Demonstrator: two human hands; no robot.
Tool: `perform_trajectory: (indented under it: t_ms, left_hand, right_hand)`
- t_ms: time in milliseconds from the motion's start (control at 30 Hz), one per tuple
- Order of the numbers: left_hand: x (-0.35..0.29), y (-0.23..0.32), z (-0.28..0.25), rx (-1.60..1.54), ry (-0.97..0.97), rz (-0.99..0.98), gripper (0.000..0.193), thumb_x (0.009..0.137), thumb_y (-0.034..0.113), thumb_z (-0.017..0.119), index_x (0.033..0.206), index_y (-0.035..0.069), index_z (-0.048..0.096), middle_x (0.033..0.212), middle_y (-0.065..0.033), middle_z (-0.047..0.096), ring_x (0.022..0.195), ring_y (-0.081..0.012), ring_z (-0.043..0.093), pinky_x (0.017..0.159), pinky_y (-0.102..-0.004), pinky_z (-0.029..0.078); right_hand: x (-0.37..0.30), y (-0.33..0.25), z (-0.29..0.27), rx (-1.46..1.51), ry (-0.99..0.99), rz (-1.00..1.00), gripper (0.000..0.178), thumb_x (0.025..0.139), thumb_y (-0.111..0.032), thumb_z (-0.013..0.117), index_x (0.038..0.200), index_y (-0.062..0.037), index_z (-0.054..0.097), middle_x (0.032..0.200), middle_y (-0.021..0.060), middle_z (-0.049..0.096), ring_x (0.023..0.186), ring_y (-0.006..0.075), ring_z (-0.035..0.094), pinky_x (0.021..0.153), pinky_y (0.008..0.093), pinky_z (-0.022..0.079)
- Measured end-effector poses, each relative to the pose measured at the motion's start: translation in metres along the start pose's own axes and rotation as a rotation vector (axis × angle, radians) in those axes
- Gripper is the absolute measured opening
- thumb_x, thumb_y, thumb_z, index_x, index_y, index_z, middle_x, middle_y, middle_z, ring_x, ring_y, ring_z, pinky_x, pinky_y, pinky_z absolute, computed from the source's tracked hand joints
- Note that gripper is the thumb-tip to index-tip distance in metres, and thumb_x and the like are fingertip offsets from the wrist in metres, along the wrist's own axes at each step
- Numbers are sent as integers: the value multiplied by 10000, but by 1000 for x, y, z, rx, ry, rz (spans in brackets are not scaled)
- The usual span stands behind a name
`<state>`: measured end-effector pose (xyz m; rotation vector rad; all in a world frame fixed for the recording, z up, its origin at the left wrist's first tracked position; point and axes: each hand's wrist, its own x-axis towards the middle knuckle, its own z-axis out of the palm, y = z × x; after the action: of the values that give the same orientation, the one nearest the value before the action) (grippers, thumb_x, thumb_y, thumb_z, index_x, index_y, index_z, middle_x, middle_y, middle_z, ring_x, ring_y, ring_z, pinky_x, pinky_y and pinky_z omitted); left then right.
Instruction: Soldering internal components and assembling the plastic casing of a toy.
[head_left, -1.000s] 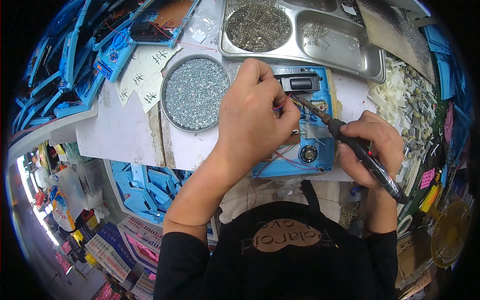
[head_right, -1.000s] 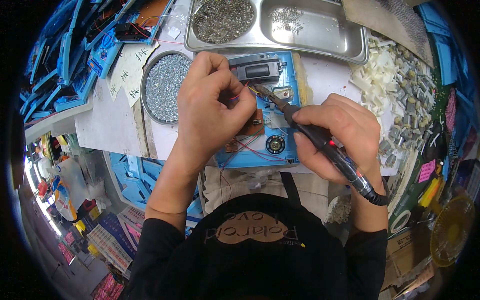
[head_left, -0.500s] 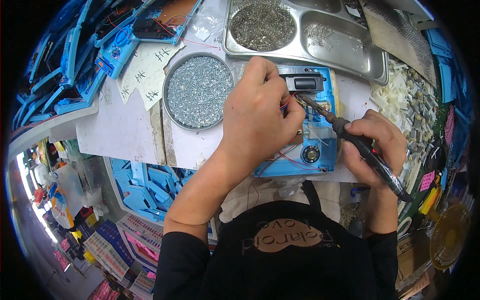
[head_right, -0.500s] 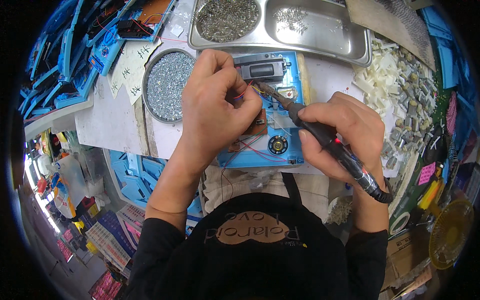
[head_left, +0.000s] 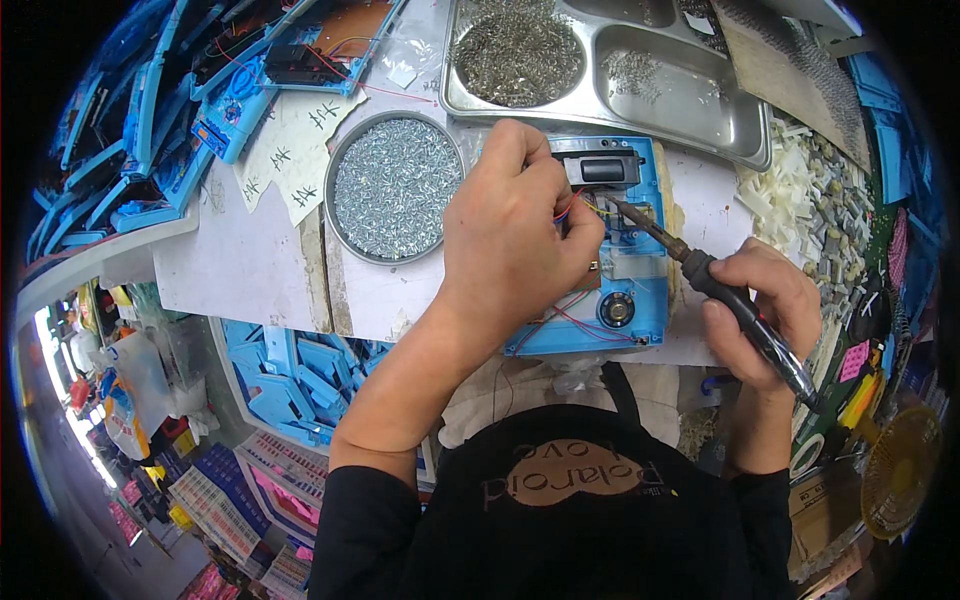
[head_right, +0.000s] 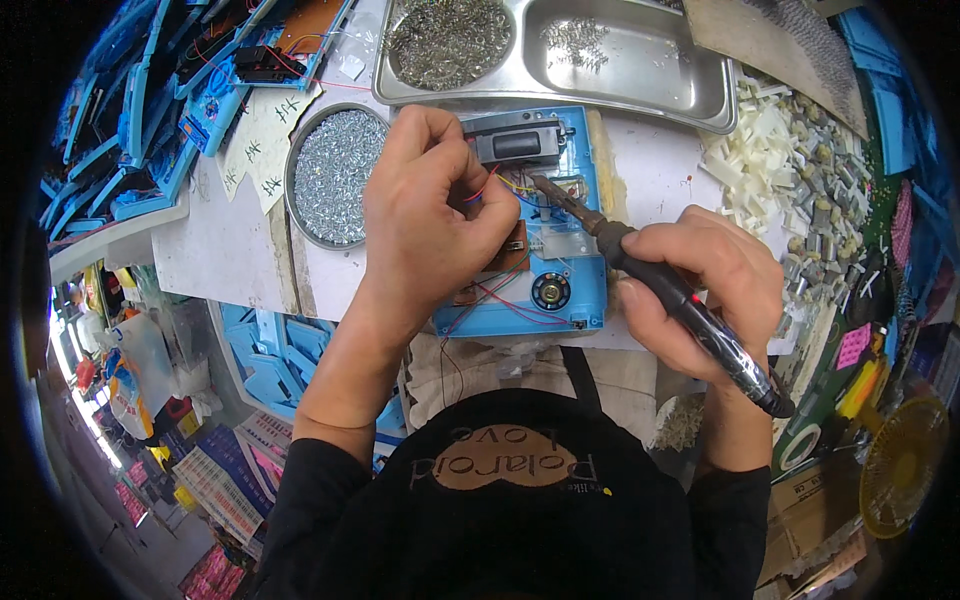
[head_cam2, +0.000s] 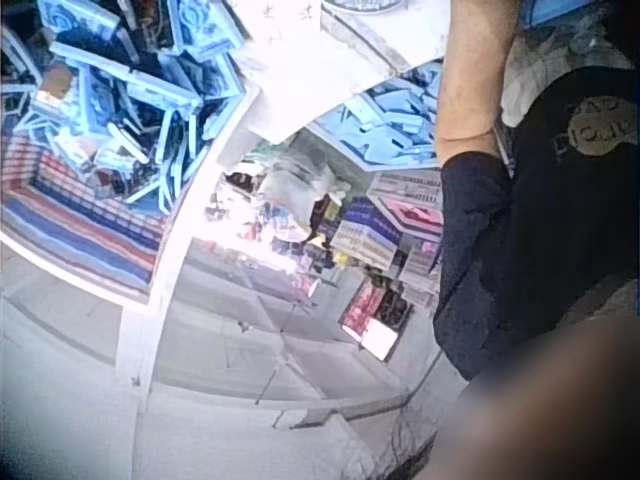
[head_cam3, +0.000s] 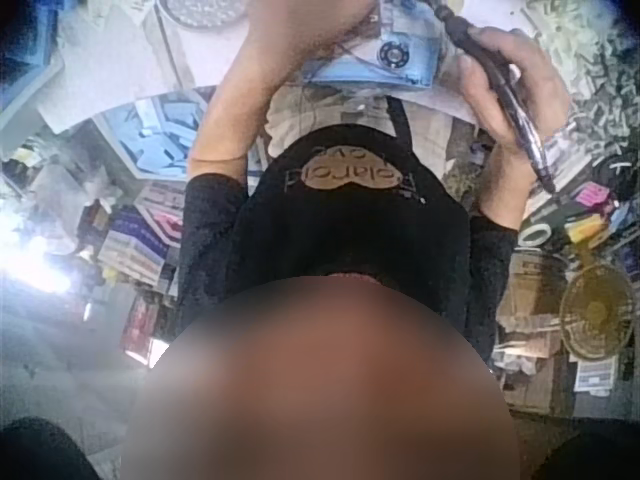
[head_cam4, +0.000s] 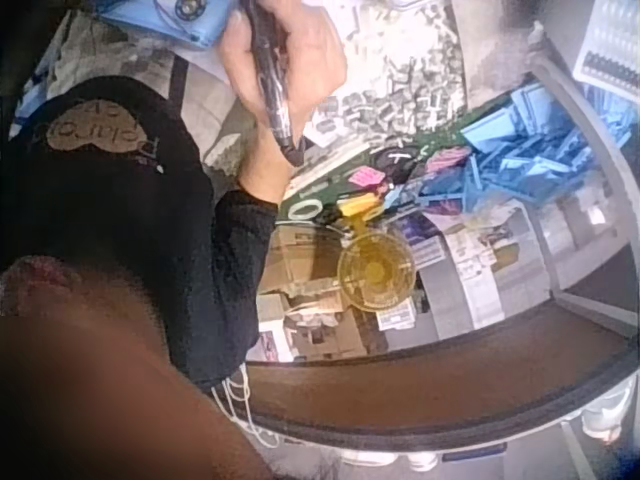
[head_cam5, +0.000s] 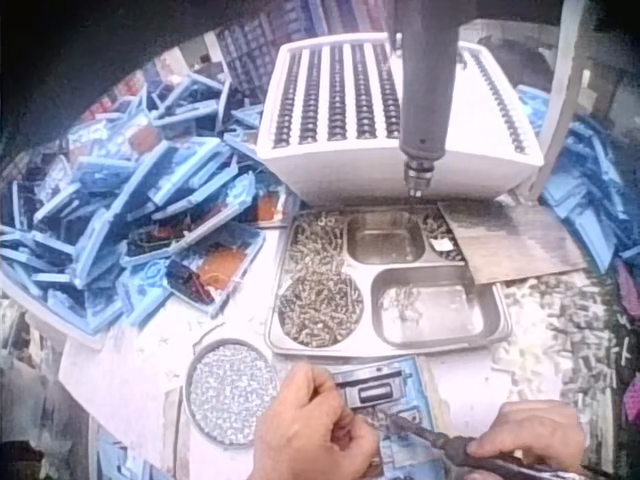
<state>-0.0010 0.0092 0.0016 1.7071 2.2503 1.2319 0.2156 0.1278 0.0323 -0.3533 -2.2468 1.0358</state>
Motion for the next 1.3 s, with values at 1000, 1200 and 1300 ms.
perform_trajectory:
  t_ms: [1000, 1200, 1300]
  left_hand:
    - [-3, 41, -16, 53, -272, 177, 109, 781, 86, 767, 864, 62, 700, 1038, -66, 586, 840, -211, 595, 791, -385, 447]
    - [-3, 43, -1, 209, -311, 327, 132, 786, 140, 760, 906, 103, 718, 1113, -44, 612, 1041, -246, 555, 934, -459, 325]
    - [-1, 38, 6, 207, -326, 358, 136, 785, 141, 759, 909, 103, 719, 1162, -45, 618, 1091, -254, 557, 966, -479, 320]
  right_hand:
    - [-45, 5, -36, 20, 190, 126, 332, 787, -34, 754, 1087, 55, 645, 790, 125, 647, 655, 172, 590, 590, 264, 424]
    - [-52, -1, -44, 19, 190, 122, 307, 779, -32, 750, 1061, 49, 658, 802, 127, 662, 659, 176, 604, 608, 257, 440]
    - [-55, -1, -45, 27, 194, 124, 312, 777, -33, 751, 1064, 46, 658, 810, 130, 668, 664, 178, 612, 607, 258, 445]
